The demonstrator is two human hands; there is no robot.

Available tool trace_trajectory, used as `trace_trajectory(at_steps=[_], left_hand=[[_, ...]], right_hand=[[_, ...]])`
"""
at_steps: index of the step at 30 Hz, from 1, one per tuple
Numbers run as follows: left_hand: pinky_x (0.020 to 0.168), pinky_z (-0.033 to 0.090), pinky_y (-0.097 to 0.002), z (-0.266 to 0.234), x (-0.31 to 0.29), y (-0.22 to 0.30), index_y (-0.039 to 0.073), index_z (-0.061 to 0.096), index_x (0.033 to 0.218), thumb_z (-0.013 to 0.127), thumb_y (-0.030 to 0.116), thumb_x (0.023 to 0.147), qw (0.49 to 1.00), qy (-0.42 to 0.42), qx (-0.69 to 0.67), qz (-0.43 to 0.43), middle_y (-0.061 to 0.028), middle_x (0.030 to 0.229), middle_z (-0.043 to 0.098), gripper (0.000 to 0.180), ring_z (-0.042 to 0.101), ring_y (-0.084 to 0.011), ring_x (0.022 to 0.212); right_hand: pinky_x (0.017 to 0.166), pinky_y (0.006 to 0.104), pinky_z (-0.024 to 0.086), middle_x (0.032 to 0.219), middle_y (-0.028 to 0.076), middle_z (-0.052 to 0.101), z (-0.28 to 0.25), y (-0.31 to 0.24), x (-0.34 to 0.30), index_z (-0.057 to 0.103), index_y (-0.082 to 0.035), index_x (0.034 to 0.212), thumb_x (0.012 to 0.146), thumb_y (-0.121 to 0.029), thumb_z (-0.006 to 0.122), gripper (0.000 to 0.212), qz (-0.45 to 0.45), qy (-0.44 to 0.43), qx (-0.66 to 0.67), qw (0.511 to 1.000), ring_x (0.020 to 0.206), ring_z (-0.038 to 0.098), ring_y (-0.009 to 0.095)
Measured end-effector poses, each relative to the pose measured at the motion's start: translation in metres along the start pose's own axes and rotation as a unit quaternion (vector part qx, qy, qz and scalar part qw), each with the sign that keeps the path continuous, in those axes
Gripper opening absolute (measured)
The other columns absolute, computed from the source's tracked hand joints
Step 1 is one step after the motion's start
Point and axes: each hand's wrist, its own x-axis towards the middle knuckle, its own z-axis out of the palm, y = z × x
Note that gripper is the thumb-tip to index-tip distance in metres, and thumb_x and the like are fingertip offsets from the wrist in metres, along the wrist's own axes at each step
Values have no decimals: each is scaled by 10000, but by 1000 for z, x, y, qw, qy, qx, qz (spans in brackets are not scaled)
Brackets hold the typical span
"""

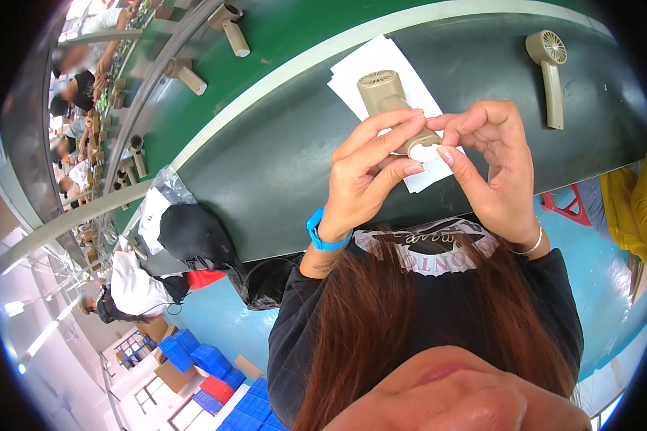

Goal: Assembling components of small portable fans by inserting filter pads into the housing.

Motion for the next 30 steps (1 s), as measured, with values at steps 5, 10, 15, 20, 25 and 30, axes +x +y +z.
trace_trajectory(at_steps=[5,10,15,20,25,30], left_hand=[[747,586,-294,0,-1,0,12,597,1200,648,-55,796,1000,3,2,4,-153,1227,535,412,611,-222,986],[744,588,-295,4,-1,0,4,595,1199,641,-50,808,1000,5,-6,-5,-152,1235,531,397,613,-222,996],[772,587,-302,8,0,1,-9,590,1198,630,-46,824,999,16,-26,-14,-147,1251,523,378,609,-232,1032],[775,586,-304,10,-2,0,-17,592,1187,626,-48,826,999,27,-33,-16,-150,1250,522,364,609,-238,1035],[766,592,-307,15,-2,-2,-25,596,1175,626,-47,824,998,35,-51,-16,-151,1247,523,353,609,-242,1036],[765,596,-306,17,-2,-2,-29,598,1169,630,-47,819,999,35,-30,-10,-148,1241,526,352,613,-239,1027]], right_hand=[[860,306,473,965,131,569,2,-3,1,370,-35,1072,843,99,557,325,-3,4,-13,1000,990,594,177],[847,299,474,960,127,569,1,-2,0,378,-32,1060,834,103,558,319,-4,9,-29,1000,982,596,172],[847,300,475,922,115,577,-1,-5,0,384,-29,1051,827,104,564,316,-3,12,-42,999,982,603,180],[848,305,473,891,106,587,-1,-5,0,399,-15,1070,828,95,573,318,-13,15,-78,997,957,617,188],[748,314,492,875,88,594,0,-8,-2,479,-24,1089,799,43,619,329,-69,50,-167,982,793,624,205],[801,301,470,857,103,598,-2,-15,-5,469,3,1104,812,59,611,330,-71,36,-293,953,854,634,185]])
